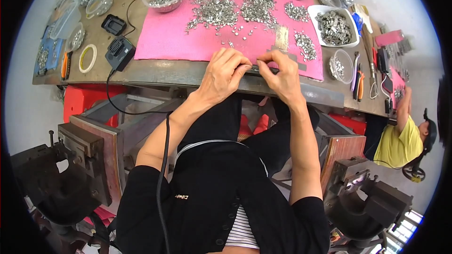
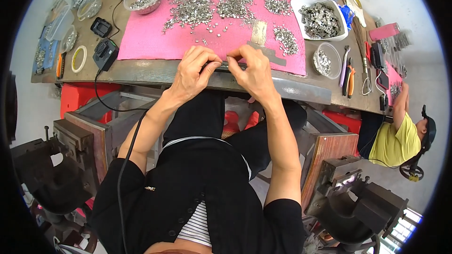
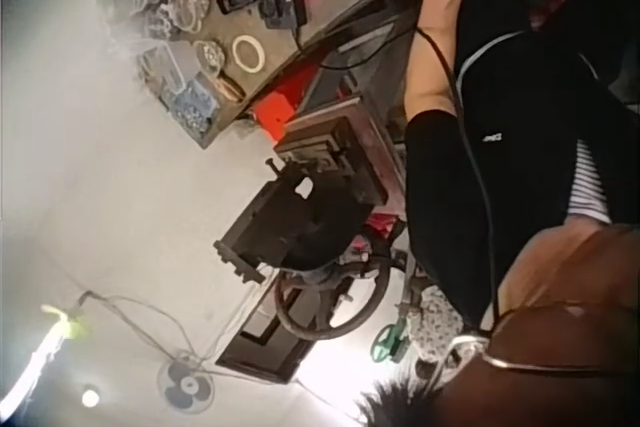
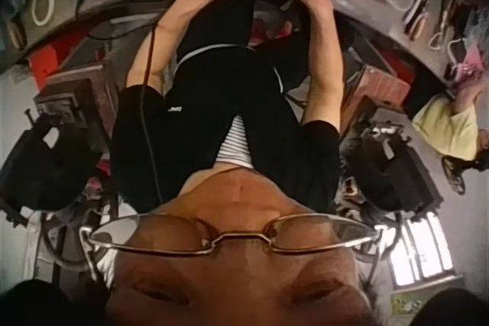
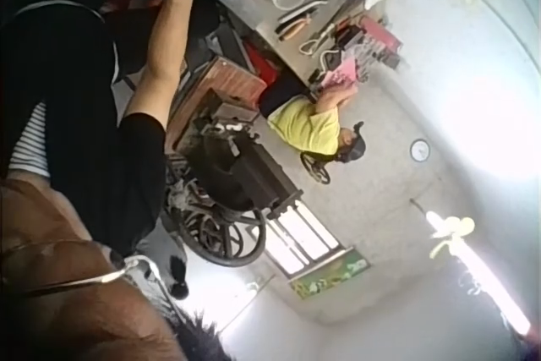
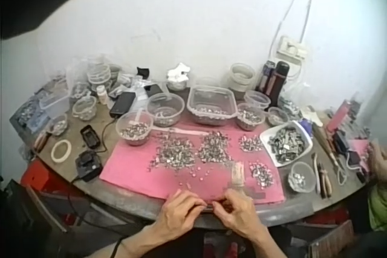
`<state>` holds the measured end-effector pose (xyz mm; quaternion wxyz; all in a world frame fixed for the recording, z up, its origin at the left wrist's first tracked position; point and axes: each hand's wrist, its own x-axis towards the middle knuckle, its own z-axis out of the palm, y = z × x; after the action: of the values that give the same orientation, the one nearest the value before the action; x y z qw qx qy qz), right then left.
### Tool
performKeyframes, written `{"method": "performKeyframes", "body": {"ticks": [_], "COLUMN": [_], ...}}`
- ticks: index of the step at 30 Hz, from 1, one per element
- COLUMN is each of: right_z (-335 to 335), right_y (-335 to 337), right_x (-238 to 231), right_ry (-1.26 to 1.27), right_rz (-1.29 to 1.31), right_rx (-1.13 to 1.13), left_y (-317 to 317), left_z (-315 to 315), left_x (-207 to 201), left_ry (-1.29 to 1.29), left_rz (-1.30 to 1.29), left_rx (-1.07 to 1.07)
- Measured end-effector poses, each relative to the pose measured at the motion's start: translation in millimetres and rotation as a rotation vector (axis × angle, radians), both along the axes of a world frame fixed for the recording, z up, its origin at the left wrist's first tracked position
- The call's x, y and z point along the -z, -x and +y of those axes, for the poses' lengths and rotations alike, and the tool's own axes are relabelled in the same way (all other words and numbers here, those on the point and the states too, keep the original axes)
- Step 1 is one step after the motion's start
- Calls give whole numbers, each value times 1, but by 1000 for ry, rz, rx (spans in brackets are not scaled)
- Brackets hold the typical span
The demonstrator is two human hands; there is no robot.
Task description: The user is manually loading small metal components into an assembly jig and then using a manual press machine to process them.
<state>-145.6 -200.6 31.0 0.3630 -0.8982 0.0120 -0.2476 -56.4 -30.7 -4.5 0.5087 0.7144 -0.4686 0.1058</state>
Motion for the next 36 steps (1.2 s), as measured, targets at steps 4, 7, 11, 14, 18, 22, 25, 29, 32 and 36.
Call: {"method": "performKeyframes", "body": {"ticks": [4,7,11,14,18,22,25,29,32,36], "right_z": [9,12,15,15,15,14,14,14,14,14], "right_y": [11,14,12,11,11,12,12,12,12,14], "right_x": [9,18,23,26,27,27,26,26,25,23], "right_ry": [79,135,218,213,195,170,143,212,241,327], "right_rz": [-84,-137,-192,-203,-197,-194,-185,-193,-201,-218], "right_rx": [4,22,44,56,67,55,45,44,34,6], "left_y": [3,4,5,4,5,3,5,8,7,8], "left_z": [-3,-5,-4,-4,-6,-6,-6,-6,-5,-2], "left_x": [3,5,8,9,11,16,14,13,14,15], "left_ry": [-7,-16,-15,8,27,54,35,28,22,10], "left_rz": [-88,-139,-203,-250,-259,-143,-171,-173,-139,-161], "left_rx": [-45,-66,-91,-91,-107,-87,-92,-103,-98,-71]}}
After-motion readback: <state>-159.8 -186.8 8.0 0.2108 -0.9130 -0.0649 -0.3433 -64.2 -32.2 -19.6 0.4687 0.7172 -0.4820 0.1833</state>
